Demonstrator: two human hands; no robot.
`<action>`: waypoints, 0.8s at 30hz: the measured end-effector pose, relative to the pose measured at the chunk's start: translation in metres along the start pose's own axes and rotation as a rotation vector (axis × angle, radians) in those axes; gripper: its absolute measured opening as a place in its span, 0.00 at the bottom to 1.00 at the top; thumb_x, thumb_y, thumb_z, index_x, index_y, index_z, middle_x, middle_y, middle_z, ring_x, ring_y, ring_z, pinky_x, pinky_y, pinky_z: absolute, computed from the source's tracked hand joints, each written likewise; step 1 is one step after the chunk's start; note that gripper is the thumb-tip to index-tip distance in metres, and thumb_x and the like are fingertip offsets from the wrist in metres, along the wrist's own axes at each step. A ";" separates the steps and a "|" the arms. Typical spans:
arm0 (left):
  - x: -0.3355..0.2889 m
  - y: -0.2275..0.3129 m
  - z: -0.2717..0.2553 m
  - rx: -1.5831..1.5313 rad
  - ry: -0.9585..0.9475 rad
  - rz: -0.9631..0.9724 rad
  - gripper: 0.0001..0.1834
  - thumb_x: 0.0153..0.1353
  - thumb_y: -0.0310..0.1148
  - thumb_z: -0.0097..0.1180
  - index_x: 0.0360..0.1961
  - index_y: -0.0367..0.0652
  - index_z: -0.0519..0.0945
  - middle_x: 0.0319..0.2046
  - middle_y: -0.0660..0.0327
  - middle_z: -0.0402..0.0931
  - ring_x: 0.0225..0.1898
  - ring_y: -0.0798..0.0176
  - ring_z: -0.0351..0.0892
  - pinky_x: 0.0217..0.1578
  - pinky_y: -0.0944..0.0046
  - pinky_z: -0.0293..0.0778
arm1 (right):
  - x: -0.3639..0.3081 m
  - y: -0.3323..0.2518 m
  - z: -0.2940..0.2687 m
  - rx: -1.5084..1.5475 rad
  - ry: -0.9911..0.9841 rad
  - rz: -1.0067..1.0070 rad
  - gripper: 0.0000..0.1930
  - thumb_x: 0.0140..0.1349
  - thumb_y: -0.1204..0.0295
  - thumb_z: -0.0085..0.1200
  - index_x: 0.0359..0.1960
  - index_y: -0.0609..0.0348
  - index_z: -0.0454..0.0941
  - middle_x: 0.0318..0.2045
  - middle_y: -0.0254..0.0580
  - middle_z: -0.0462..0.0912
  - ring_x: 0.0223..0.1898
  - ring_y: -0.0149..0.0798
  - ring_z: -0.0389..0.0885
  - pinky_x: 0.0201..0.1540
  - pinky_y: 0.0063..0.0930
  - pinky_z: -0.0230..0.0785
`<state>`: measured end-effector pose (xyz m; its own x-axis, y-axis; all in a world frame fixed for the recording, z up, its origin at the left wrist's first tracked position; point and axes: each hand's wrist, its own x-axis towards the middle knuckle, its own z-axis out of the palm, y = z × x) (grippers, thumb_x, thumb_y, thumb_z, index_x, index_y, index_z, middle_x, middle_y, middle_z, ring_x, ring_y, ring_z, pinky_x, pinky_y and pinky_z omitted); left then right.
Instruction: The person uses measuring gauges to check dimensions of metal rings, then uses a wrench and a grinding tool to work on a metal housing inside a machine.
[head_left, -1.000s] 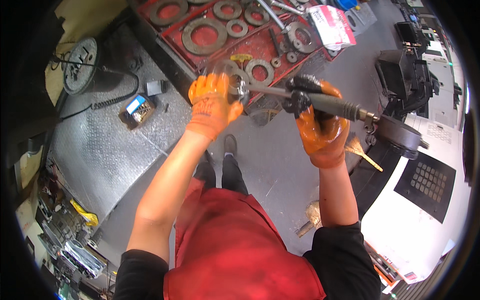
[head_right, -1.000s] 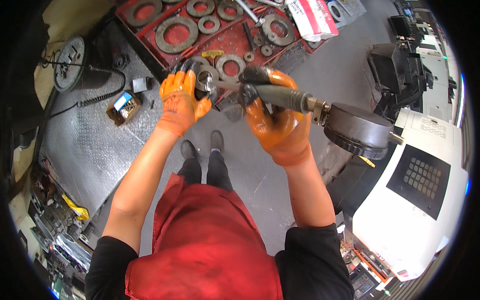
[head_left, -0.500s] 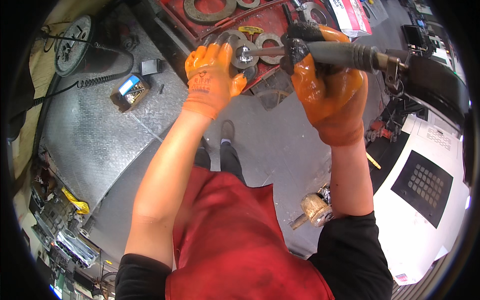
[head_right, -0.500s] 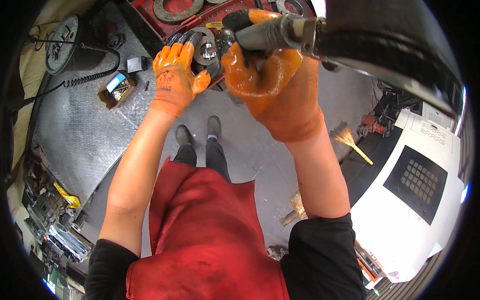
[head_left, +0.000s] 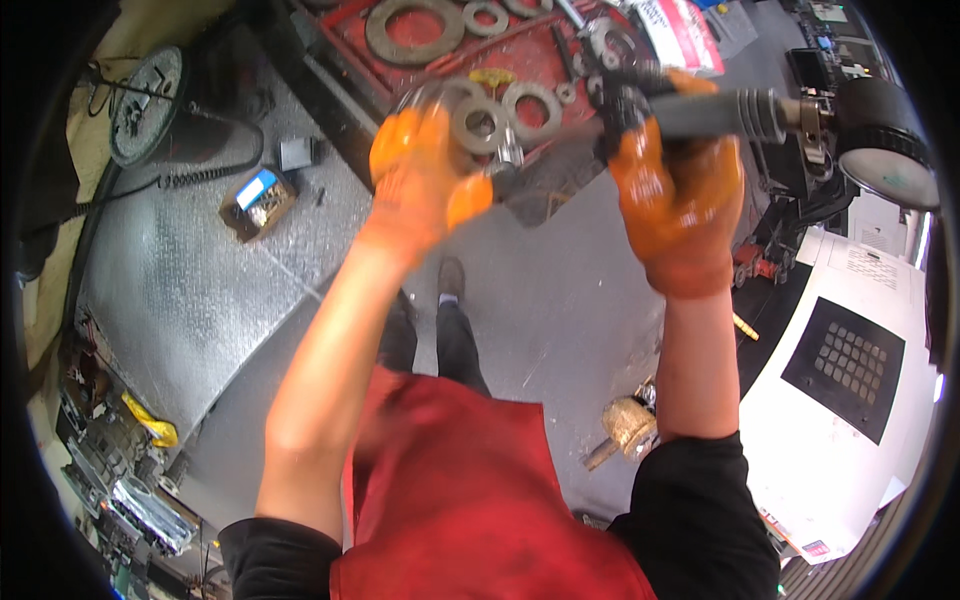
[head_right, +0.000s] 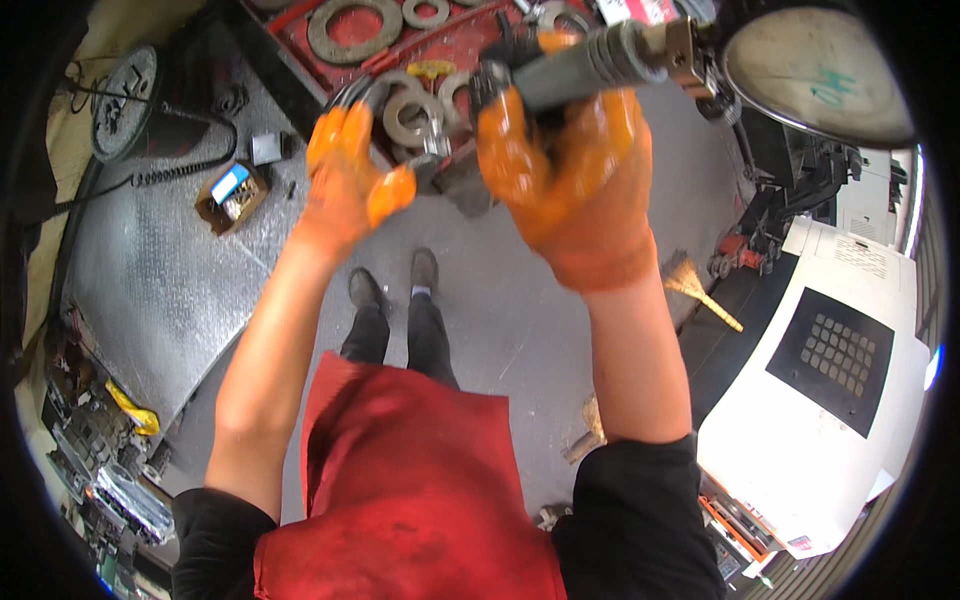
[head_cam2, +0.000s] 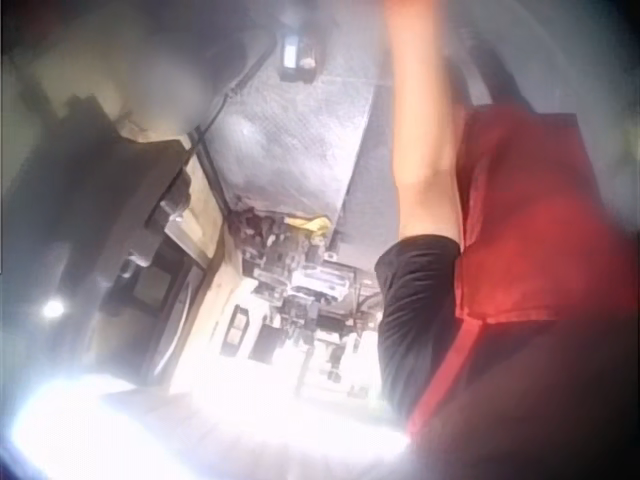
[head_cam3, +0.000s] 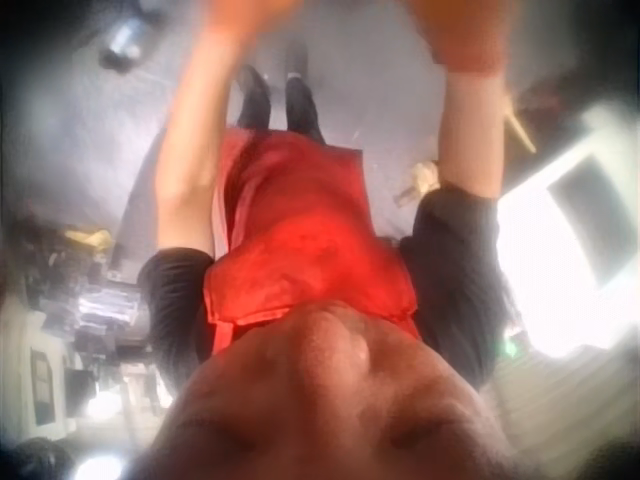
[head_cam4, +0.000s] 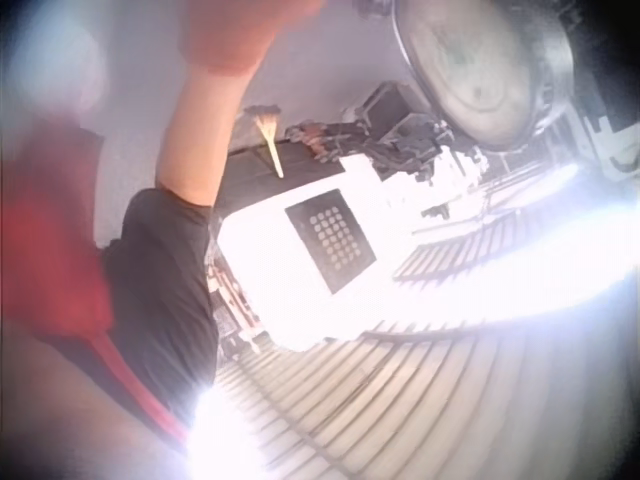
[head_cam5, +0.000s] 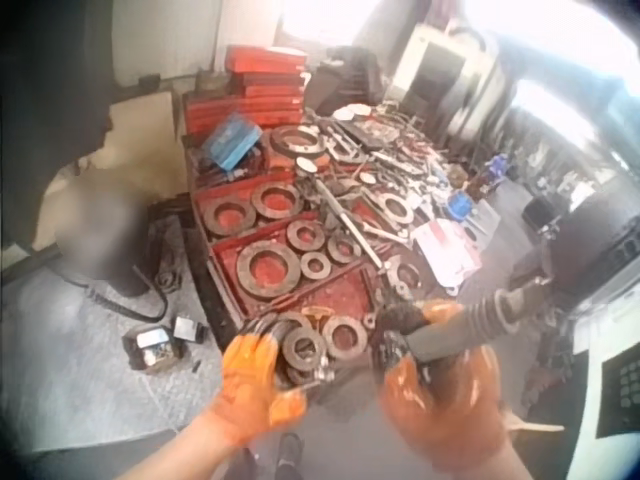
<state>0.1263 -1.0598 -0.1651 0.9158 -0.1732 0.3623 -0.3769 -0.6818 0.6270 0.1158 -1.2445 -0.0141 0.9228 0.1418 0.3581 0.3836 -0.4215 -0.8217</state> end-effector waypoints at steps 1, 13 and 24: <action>-0.003 0.012 -0.017 -0.119 -0.010 -0.012 0.39 0.46 0.45 0.65 0.58 0.34 0.72 0.46 0.52 0.76 0.48 0.46 0.74 0.53 0.48 0.68 | -0.003 -0.006 -0.006 0.024 -0.036 0.078 0.15 0.60 0.78 0.59 0.49 0.63 0.73 0.26 0.36 0.79 0.25 0.29 0.77 0.29 0.26 0.71; -0.055 0.062 -0.052 -1.502 0.115 -0.988 0.12 0.71 0.30 0.50 0.53 0.41 0.73 0.44 0.59 0.79 0.38 0.68 0.79 0.40 0.68 0.75 | 0.070 0.010 0.018 -0.294 -1.019 0.250 0.21 0.58 0.56 0.60 0.45 0.61 0.79 0.38 0.52 0.84 0.39 0.53 0.84 0.46 0.42 0.75; 0.001 0.022 -0.009 -0.952 0.280 -0.994 0.14 0.57 0.24 0.59 0.45 0.39 0.76 0.27 0.68 0.73 0.24 0.76 0.69 0.25 0.73 0.66 | 0.279 0.185 0.080 -1.150 -0.566 0.305 0.26 0.61 0.55 0.55 0.56 0.61 0.77 0.49 0.58 0.83 0.52 0.55 0.81 0.55 0.42 0.73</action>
<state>0.1180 -1.0683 -0.1449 0.8363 0.3131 -0.4500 0.3523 0.3221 0.8787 0.4467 -1.2111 -0.1022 0.9610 0.1407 -0.2381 0.1702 -0.9794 0.1085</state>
